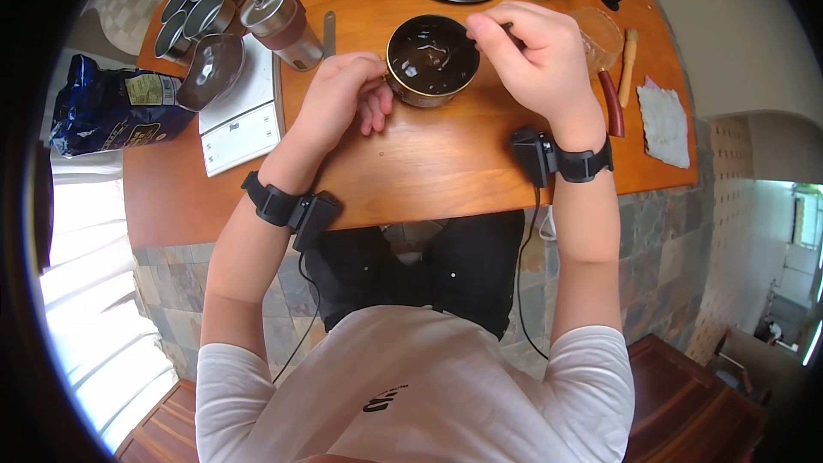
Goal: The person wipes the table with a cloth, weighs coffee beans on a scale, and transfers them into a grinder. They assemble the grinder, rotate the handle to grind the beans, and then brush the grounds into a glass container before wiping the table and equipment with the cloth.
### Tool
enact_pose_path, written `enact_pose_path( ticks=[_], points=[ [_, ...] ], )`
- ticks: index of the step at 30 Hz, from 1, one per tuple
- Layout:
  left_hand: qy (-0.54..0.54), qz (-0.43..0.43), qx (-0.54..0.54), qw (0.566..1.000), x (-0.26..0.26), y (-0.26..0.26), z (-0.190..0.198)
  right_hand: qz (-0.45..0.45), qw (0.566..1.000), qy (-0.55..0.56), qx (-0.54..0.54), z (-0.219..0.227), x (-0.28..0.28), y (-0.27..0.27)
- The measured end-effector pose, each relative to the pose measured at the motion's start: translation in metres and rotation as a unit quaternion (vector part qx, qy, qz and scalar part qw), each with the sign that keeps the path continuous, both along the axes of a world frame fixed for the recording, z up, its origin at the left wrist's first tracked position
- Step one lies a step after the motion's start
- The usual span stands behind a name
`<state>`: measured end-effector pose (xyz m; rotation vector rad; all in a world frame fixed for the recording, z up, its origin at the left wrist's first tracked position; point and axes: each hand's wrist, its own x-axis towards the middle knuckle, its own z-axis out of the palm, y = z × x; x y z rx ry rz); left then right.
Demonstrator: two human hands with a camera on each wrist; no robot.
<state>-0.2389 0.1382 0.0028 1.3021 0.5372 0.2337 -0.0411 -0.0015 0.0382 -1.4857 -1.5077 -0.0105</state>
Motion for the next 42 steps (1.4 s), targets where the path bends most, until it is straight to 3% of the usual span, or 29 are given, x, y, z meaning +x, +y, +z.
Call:
enact_pose_path(
  ticks=[3,6,9,12,13,17,21,24,26,30,35,39,42],
  points=[
    [0.004,0.005,-0.003,1.0,0.0,-0.001,0.001,0.089,0.996,-0.015,-0.021,0.003,-0.006,0.0],
    [0.001,0.0,-0.003,1.0,0.001,-0.001,-0.001,0.047,0.997,-0.047,0.029,-0.002,-0.009,0.005],
    [0.001,-0.001,-0.007,1.0,-0.001,0.0,0.0,-0.011,1.0,-0.008,0.0,0.004,-0.002,-0.002],
    [0.0,-0.001,-0.005,1.0,0.0,-0.002,0.001,0.064,0.998,0.01,-0.023,0.005,-0.008,-0.003],
    [0.0,-0.001,-0.005,1.0,0.001,-0.002,0.001,0.081,0.996,-0.032,0.006,0.002,-0.008,0.003],
    [0.006,-0.004,-0.005,1.0,0.002,-0.002,0.0,-0.006,1.0,-0.009,0.011,-0.002,-0.005,0.003],
    [0.011,-0.003,-0.012,1.0,0.002,-0.002,0.0,0.064,0.997,0.021,-0.037,0.003,-0.009,-0.001],
    [0.016,0.002,-0.012,1.0,0.003,-0.002,0.0,0.025,0.999,-0.028,-0.006,0.002,-0.011,0.004],
    [0.012,0.001,-0.01,1.0,0.002,-0.001,-0.001,0.012,1.0,0.002,-0.002,0.002,-0.005,0.001],
    [0.01,-0.002,-0.014,1.0,0.002,-0.001,0.0,0.072,0.997,-0.002,-0.037,0.003,-0.006,-0.001],
    [0.007,0.004,-0.014,1.0,0.002,-0.002,-0.001,-0.007,1.0,0.017,-0.014,-0.004,0.0,0.001],
    [0.007,0.004,-0.017,1.0,0.002,-0.002,-0.001,0.074,0.996,0.024,-0.032,0.0,-0.007,0.0],
    [0.01,0.001,-0.014,1.0,0.003,-0.001,-0.002,0.032,0.999,-0.019,-0.002,-0.002,-0.011,0.005]
  ],
)
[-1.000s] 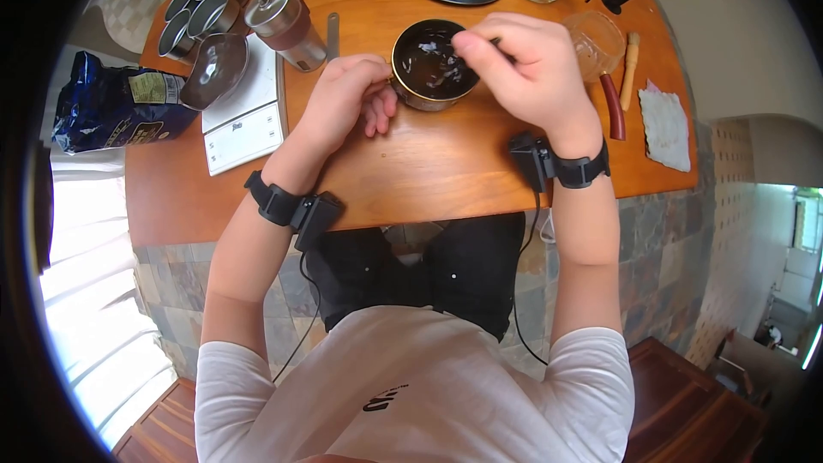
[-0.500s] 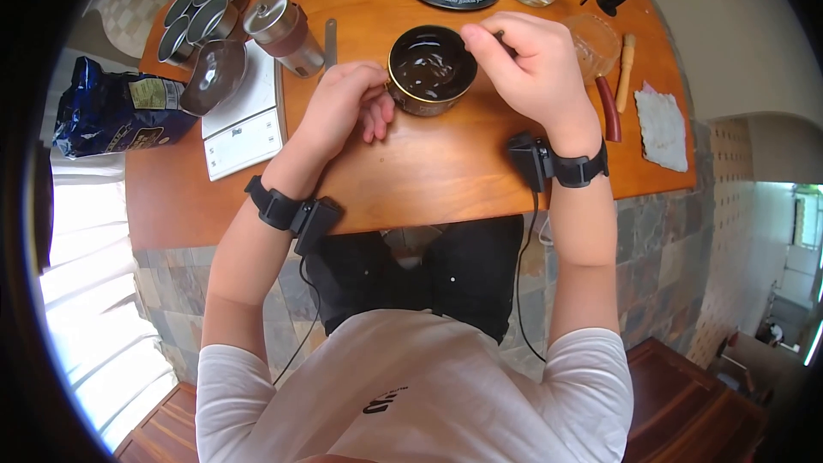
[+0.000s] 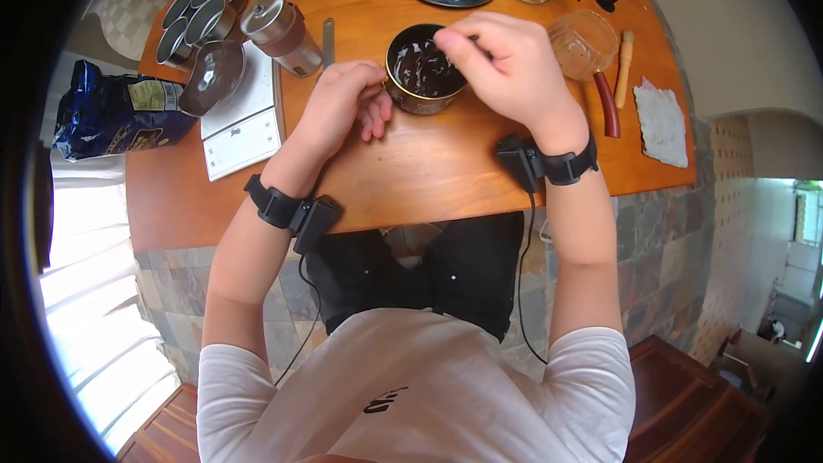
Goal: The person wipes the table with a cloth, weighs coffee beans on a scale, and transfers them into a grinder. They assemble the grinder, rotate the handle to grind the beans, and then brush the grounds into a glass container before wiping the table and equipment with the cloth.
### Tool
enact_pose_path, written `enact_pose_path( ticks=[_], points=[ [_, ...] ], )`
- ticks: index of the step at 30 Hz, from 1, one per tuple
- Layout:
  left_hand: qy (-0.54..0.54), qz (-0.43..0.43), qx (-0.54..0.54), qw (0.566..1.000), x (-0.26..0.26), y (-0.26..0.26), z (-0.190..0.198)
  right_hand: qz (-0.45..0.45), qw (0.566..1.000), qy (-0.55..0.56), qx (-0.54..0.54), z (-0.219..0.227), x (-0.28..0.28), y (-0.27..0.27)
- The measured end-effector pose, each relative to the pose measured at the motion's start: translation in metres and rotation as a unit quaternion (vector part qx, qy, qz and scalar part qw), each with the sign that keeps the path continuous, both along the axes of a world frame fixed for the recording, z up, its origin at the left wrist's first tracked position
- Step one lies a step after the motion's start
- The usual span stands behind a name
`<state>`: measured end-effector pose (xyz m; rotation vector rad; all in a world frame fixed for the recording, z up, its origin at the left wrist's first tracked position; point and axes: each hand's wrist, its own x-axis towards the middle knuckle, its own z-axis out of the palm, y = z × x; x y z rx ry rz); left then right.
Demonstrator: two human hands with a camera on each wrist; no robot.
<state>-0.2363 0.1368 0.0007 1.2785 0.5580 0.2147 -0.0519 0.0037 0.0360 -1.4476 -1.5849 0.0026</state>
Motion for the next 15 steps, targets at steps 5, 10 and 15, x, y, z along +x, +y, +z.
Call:
enact_pose_path(
  ticks=[5,10,15],
  points=[
    [-0.002,0.005,-0.012,1.0,-0.001,0.002,0.0,0.003,0.998,0.045,-0.044,0.004,0.006,-0.007],
    [0.005,-0.001,-0.005,1.0,0.001,0.0,-0.001,-0.008,0.999,0.044,-0.009,0.0,-0.001,-0.001],
    [-0.005,0.005,-0.01,1.0,-0.001,0.001,0.002,0.031,0.997,0.054,-0.043,0.004,0.002,-0.005]
  ],
)
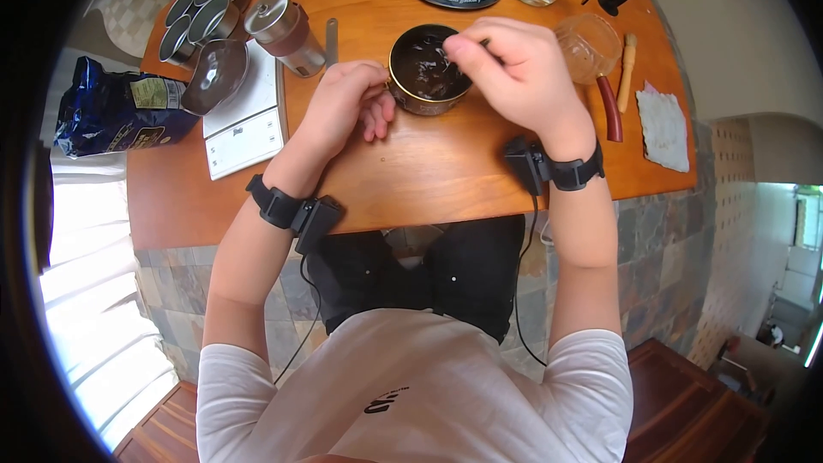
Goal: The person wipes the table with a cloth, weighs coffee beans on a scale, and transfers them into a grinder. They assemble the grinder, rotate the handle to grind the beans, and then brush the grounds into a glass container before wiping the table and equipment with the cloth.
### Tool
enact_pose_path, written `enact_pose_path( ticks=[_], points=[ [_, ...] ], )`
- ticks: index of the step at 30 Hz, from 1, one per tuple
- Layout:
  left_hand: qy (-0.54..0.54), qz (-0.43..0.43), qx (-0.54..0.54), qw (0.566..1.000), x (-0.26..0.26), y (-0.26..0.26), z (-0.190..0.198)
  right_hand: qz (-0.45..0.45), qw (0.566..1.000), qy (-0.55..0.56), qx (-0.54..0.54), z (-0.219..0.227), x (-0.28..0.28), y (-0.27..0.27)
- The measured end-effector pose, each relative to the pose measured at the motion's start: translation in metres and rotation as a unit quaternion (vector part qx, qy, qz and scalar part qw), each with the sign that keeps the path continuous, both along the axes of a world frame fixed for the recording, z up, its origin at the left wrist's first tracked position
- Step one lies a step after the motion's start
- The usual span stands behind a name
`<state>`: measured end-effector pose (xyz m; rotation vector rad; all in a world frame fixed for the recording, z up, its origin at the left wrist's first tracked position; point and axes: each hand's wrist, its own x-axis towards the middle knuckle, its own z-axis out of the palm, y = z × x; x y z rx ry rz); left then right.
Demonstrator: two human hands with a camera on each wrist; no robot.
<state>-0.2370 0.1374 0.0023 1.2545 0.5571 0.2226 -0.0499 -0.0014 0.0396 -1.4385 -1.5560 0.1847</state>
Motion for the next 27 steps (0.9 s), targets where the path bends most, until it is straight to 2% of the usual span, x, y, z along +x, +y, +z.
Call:
enact_pose_path(
  ticks=[1,3,6,7,10,13,14,17,18,21,25,27],
  points=[
    [0.0,-0.001,0.0,1.0,0.0,0.0,0.0,0.021,0.999,-0.025,0.019,0.0,-0.003,0.002],
    [-0.002,0.004,0.009,1.0,0.0,-0.001,0.0,-0.008,0.998,-0.051,0.044,-0.003,-0.004,0.005],
    [-0.006,0.005,0.009,1.0,0.0,0.0,-0.002,-0.085,0.996,-0.023,0.034,-0.002,0.007,0.001],
    [-0.007,0.006,0.009,1.0,0.0,0.0,-0.002,-0.084,0.996,-0.023,0.033,-0.001,0.006,0.001],
    [0.001,0.004,0.011,1.0,0.001,-0.001,-0.001,0.01,1.0,-0.021,0.012,0.0,0.003,0.0],
    [-0.003,0.001,0.013,1.0,0.001,-0.001,-0.002,-0.04,0.996,-0.041,0.062,-0.005,0.0,0.006],
    [-0.005,0.001,0.011,1.0,0.001,0.0,-0.002,-0.062,0.997,-0.016,0.05,-0.002,0.001,0.005],
    [-0.007,0.005,0.008,1.0,0.0,0.0,0.0,-0.04,0.999,-0.011,0.012,0.001,0.008,-0.002],
    [-0.005,0.005,0.008,1.0,0.0,-0.001,0.001,-0.007,1.0,-0.005,0.01,0.0,0.005,-0.001],
    [-0.006,0.01,0.008,1.0,0.001,-0.003,0.0,-0.014,0.997,-0.045,0.053,-0.003,-0.004,0.006],
    [-0.002,0.005,0.011,1.0,0.0,-0.001,-0.001,-0.055,0.998,-0.002,0.04,-0.003,0.003,0.001],
    [-0.001,0.0,0.01,1.0,0.001,-0.002,0.0,-0.033,0.998,-0.013,0.044,-0.005,0.0,0.005]
  ],
)
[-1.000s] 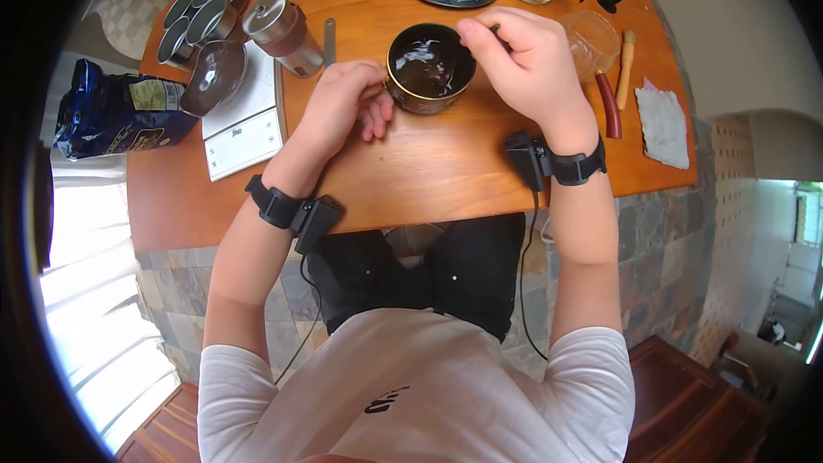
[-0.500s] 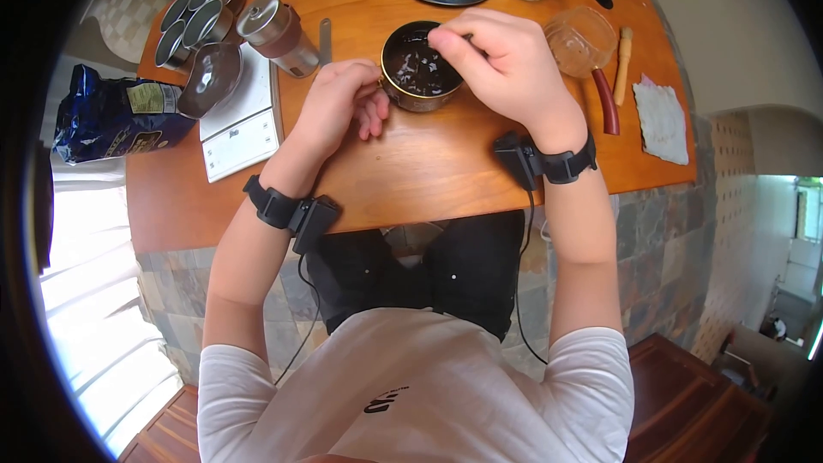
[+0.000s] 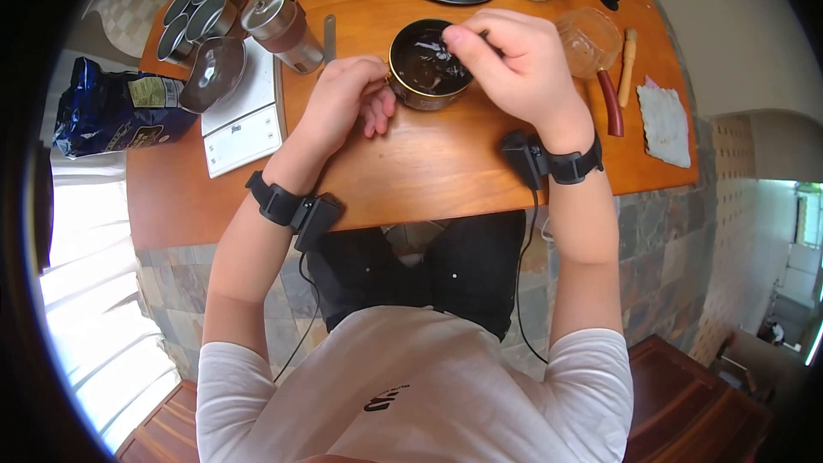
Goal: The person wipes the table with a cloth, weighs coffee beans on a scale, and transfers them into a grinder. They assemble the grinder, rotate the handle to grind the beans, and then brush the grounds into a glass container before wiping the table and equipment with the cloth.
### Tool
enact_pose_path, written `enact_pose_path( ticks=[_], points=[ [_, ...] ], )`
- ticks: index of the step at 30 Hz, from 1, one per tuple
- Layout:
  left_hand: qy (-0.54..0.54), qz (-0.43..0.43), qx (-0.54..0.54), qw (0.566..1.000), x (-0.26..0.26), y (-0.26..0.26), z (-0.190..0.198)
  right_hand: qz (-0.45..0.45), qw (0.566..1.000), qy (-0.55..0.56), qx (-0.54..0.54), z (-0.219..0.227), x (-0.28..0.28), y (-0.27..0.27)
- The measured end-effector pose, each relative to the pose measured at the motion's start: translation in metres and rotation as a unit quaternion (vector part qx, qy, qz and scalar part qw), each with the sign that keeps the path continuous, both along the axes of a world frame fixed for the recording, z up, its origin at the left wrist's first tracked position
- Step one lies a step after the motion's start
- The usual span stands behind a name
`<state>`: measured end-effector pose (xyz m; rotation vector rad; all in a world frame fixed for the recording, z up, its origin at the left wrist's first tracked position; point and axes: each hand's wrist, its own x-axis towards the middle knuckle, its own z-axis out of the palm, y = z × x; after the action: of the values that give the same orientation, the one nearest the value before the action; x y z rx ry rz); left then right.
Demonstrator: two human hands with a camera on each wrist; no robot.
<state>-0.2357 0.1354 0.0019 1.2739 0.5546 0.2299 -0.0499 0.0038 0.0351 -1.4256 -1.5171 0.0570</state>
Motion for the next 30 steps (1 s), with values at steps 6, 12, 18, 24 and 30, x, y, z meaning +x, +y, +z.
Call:
enact_pose_path(
  ticks=[6,12,18,24,30],
  points=[
    [-0.005,0.001,-0.002,1.0,0.0,0.001,-0.002,-0.045,0.999,0.013,0.015,-0.001,0.005,-0.001],
    [0.003,-0.001,-0.003,1.0,0.002,0.0,-0.003,0.029,0.999,0.026,-0.033,-0.001,-0.001,-0.001],
    [-0.002,-0.004,-0.003,1.0,0.0,0.001,-0.001,0.016,0.999,0.032,-0.04,0.004,0.006,-0.006],
    [-0.003,0.0,-0.001,1.0,0.0,0.002,-0.003,-0.001,0.999,0.021,-0.024,-0.001,0.004,-0.004],
    [0.001,0.003,0.0,1.0,0.0,-0.001,0.001,0.056,0.998,0.022,-0.029,-0.001,-0.001,-0.002]
  ],
)
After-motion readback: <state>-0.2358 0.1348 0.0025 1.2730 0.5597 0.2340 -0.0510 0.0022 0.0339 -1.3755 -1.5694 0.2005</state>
